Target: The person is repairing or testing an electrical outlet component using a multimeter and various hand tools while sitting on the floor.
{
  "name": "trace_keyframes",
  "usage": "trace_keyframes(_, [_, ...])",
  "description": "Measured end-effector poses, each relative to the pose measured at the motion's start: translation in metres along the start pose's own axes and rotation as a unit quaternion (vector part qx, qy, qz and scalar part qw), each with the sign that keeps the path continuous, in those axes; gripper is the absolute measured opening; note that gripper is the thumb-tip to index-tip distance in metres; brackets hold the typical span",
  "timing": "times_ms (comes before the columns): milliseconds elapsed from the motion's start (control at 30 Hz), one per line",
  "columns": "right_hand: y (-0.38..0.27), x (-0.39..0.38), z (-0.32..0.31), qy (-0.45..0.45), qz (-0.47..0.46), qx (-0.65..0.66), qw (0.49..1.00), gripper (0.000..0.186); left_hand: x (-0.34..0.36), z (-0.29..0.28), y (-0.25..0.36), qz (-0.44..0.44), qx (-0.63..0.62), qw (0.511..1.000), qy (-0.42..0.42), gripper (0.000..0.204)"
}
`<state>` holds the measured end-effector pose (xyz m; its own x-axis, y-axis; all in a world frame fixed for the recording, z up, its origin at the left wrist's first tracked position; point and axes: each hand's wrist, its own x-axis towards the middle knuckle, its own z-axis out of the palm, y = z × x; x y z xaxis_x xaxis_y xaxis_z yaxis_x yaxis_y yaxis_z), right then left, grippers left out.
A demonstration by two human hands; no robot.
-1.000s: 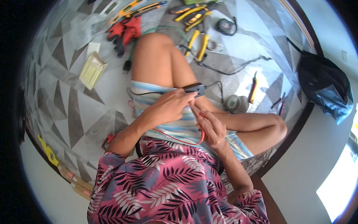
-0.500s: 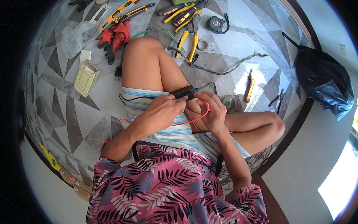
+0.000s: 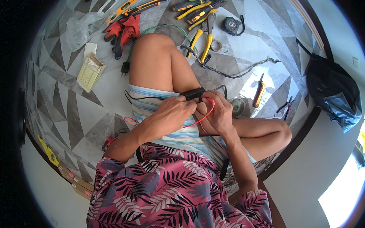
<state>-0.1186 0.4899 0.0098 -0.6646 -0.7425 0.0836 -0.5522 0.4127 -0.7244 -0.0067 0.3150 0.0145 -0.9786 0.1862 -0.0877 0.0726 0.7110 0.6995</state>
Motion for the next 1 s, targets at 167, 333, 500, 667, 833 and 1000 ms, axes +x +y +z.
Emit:
trace_keyframes(167, [-0.001,0.002,0.001,-0.029,0.005,-0.014,0.999,0.019,-0.003,0.006,0.001,-0.01,0.024,1.0,0.011,0.033])
trace_keyframes(333, [-0.004,-0.001,0.008,-0.061,0.057,0.019,0.996,0.028,-0.011,0.002,0.005,-0.014,0.008,0.999,0.036,0.025])
trace_keyframes(500, [0.054,-0.029,-0.004,-0.057,0.094,0.111,0.988,0.025,0.005,0.025,0.008,0.043,-0.016,0.994,0.096,0.009])
trace_keyframes(667, [0.015,-0.008,0.006,-0.052,0.015,-0.025,0.998,0.015,-0.003,0.031,0.014,-0.017,0.08,0.993,0.084,0.013])
trace_keyframes(833, [0.014,-0.008,0.009,-0.055,0.039,-0.008,0.998,0.013,-0.001,0.045,0.008,-0.011,0.102,0.988,0.116,0.015])
trace_keyframes(1000, [0.014,-0.007,0.011,-0.054,0.038,0.016,0.998,0.012,0.002,0.045,0.006,-0.01,0.09,0.989,0.114,0.015])
